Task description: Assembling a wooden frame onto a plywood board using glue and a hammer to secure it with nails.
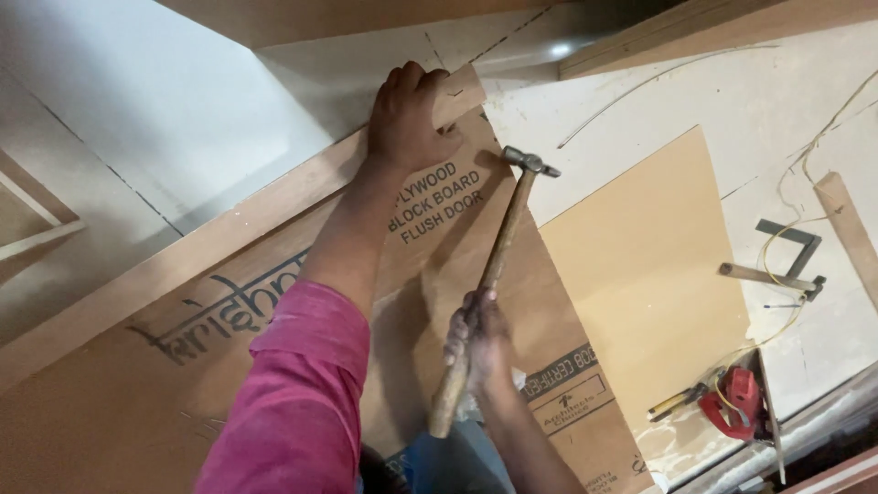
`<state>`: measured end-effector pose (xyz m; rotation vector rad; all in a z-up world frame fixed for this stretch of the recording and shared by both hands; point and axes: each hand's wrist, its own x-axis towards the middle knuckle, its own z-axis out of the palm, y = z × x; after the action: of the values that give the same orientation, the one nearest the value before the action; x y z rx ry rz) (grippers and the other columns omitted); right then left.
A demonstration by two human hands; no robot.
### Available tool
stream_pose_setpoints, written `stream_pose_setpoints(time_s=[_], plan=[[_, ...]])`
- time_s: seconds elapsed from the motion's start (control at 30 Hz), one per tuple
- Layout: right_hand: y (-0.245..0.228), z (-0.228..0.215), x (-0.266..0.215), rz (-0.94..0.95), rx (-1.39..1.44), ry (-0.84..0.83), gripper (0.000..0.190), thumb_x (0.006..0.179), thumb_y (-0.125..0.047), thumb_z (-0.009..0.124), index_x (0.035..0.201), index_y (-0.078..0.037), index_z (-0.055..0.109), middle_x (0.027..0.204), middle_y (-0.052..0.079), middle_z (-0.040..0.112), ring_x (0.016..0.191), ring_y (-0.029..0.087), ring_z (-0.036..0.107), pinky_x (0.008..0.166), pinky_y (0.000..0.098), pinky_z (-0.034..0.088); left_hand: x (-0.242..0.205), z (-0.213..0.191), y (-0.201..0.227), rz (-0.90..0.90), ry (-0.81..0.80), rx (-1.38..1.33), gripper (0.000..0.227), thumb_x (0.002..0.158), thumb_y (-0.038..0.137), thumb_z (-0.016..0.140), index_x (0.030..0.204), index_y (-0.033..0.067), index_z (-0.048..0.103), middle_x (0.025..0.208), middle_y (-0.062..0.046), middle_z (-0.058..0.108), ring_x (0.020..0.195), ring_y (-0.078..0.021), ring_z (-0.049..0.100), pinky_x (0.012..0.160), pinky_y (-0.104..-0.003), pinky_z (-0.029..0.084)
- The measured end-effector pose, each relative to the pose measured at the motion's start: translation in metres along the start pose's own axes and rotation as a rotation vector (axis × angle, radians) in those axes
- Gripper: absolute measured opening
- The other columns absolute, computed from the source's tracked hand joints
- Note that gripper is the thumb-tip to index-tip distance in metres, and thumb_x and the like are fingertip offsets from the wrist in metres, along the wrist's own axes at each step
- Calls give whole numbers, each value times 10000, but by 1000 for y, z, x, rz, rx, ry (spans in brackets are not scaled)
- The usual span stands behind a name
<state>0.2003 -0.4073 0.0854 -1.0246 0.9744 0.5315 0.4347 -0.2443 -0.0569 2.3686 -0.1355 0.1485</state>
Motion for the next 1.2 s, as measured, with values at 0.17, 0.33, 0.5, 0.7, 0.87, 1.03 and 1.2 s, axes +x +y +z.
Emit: stream_pose_setpoints(time_s=[0.17,0.33,0.5,0.7,0.87,1.03,1.2], plan=[[93,30,12,-33,150,62,432,1043,-540,451,979,-117,509,661,14,510,514,164,499,477,355,457,3,7,-6,42,-26,5,731,709,332,855,1330,41,600,1161,-166,547,1102,-347,549,949,-475,497],[162,45,38,-72,172,10,440,1075,-513,485,1034,-76,517,711,32,527,598,175,523,566,350,466,6,12,0,-46,-13,223,693,784,494,853,1246,45,594,1159,-174,551,1072,-346,553,944,-479,493],[182,49,38,-146,9,48,432,1085,-488,485,1068,-58,523,742,46,544,631,177,539,588,349,475,7,16,4,-55,-53,241,650,841,517,824,1186,17,593,1134,-181,553,1014,-338,564,903,-476,491],[180,56,43,-282,-198,90,423,1097,-457,484,1109,-36,531,780,63,564,670,179,558,613,348,485,13,1,13,-53,-119,222,632,845,495,823,1167,7,585,1120,-182,547,1012,-344,560,901,-485,488],[175,52,42,-385,-396,131,418,1107,-431,484,1143,-18,537,811,78,581,703,181,574,635,346,494,14,2,10,-75,-137,195,675,802,482,834,1189,-8,577,1124,-183,541,1017,-341,554,899,-483,485],[154,46,44,-518,-585,195,414,1117,-405,484,1177,0,543,843,92,597,736,183,590,656,345,502,18,1,8,-65,-133,173,674,793,470,842,1189,-6,574,1126,-187,537,1019,-349,550,898,-486,483],[129,28,38,-635,-805,273,412,1127,-380,484,1211,18,549,874,106,614,768,185,606,677,344,511,14,-3,14,-96,-146,190,647,798,466,851,1145,-8,578,1111,-197,535,1008,-355,550,880,-482,482]])
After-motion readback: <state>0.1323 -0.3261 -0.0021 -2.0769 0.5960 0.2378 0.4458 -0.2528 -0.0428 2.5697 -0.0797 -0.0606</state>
